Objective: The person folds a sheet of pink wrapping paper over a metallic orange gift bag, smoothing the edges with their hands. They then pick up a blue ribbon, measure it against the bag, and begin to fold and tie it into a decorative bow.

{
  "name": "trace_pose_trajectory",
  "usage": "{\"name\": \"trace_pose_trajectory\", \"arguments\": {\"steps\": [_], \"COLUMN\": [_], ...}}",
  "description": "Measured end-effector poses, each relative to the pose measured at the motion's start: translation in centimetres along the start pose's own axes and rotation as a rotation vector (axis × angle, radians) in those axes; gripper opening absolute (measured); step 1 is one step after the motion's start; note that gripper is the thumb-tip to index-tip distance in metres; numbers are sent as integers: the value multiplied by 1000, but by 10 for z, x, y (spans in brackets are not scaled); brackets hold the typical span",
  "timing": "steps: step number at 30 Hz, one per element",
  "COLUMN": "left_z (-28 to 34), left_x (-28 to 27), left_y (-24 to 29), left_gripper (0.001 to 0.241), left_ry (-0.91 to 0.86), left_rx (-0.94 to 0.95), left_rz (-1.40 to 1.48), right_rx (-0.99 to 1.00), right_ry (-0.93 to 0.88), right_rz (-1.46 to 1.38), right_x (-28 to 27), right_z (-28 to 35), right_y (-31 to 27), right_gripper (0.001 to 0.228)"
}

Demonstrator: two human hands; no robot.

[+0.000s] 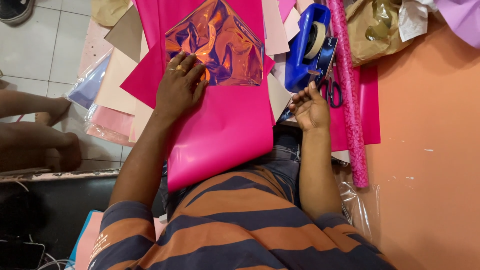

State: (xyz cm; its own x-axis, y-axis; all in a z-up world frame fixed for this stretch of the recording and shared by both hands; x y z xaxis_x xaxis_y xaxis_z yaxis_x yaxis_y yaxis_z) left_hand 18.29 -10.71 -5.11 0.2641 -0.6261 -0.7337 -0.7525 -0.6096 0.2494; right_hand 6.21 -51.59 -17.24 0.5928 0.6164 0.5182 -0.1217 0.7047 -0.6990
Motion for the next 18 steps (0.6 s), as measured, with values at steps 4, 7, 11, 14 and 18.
{"name": "trace_pose_trajectory", "arguments": {"steps": [4,7,11,14,18], "left_z": [0,0,0,-2,0], "left_x": [-3,-1,-4,-6,9], "left_y": [2,1,1,5,-1], "left_gripper": [37,38,37,37,36], "left_ry": [-7,0,4,-8,-17], "left_rx": [6,0,12,14,43], "left_rz": [-15,-10,3,10,0], "right_rx": [-7,-6,-2,9,72], "right_ry": [4,19,1,-20,0], "right_rz": [31,52,52,30,49], "right_x": [-2,-5,2,5,-2], "right_z": [1,5,7,-3,0], "right_y": [0,0,5,30,85], "right_gripper": [29,30,30,30,27]}}
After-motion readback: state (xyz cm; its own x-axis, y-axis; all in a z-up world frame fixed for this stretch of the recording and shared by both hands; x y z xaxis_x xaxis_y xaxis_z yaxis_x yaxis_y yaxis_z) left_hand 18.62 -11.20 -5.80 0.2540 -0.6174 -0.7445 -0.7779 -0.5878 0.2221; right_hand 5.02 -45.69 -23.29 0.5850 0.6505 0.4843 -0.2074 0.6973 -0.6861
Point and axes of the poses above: each hand's wrist, its own z-axis away from the middle knuckle, its own x-axis out of the palm, y = z × x, the point moved 10 cm from there along -z, towards the middle knuckle
